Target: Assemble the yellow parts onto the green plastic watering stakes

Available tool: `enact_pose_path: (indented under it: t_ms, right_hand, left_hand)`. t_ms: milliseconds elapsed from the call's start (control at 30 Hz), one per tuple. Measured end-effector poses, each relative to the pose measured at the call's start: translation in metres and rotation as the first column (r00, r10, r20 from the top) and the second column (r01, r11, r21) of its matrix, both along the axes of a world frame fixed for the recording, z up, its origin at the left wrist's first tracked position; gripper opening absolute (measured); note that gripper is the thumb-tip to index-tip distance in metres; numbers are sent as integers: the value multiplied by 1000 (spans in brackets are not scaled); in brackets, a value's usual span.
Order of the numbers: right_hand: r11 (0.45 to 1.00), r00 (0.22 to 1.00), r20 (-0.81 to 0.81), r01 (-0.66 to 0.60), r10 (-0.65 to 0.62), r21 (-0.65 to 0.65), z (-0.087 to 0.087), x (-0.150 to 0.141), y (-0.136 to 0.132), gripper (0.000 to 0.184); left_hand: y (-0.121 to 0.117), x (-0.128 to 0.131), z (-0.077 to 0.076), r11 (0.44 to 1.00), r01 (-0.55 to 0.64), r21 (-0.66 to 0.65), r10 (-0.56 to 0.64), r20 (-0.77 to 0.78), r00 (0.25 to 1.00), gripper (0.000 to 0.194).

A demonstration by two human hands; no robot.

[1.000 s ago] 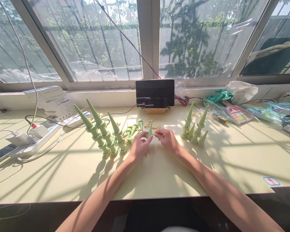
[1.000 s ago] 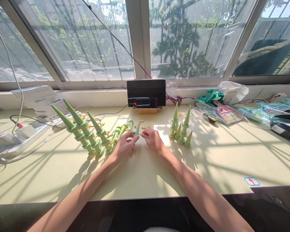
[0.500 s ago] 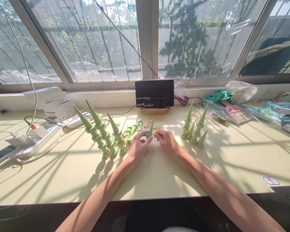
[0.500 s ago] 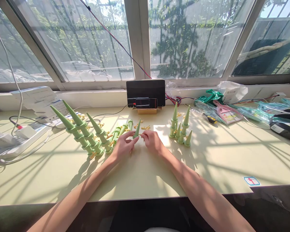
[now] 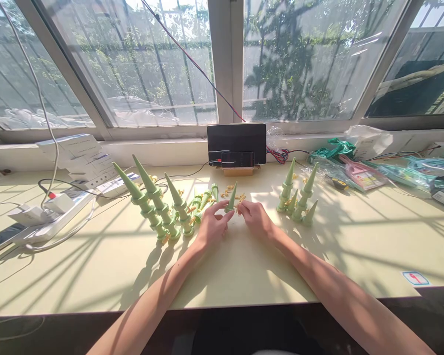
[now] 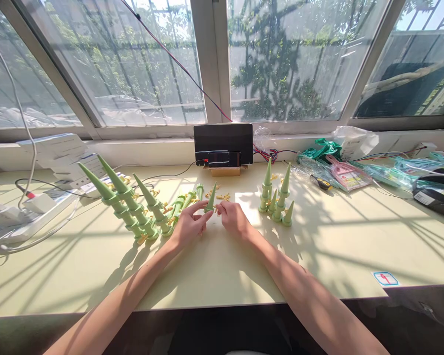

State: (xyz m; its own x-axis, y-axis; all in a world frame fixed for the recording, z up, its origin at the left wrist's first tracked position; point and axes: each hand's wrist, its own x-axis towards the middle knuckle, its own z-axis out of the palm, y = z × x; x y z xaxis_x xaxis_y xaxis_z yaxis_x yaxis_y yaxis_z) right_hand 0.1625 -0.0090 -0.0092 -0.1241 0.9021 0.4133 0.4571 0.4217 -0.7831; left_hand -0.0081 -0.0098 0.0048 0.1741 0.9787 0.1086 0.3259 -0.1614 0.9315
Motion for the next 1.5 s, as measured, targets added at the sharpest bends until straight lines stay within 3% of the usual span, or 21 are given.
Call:
enact_pose_path:
  t_ms: [400, 600, 800, 1500]
  right_hand:
    - [999, 999, 33, 21, -19, -41, -3, 0, 2, 41]
    - [999, 999, -10, 35, -36, -34, 1, -3, 1, 39]
    - [999, 1000, -6, 22, -22, -23, 3, -2, 0, 36]
    - [1000, 1000, -16, -1, 1, -21, -1, -3, -1, 41]
  left_hand:
    - [-1, 3, 0, 1000, -21, 21, 21, -12, 1000, 49]
    - [0, 6, -1, 996, -61, 69, 65, -52, 997, 44]
    - [-2, 6, 3, 994, -104, 37, 106, -45, 993, 45]
    - [-1, 3, 0, 984, -98, 149, 114, -103, 988, 44]
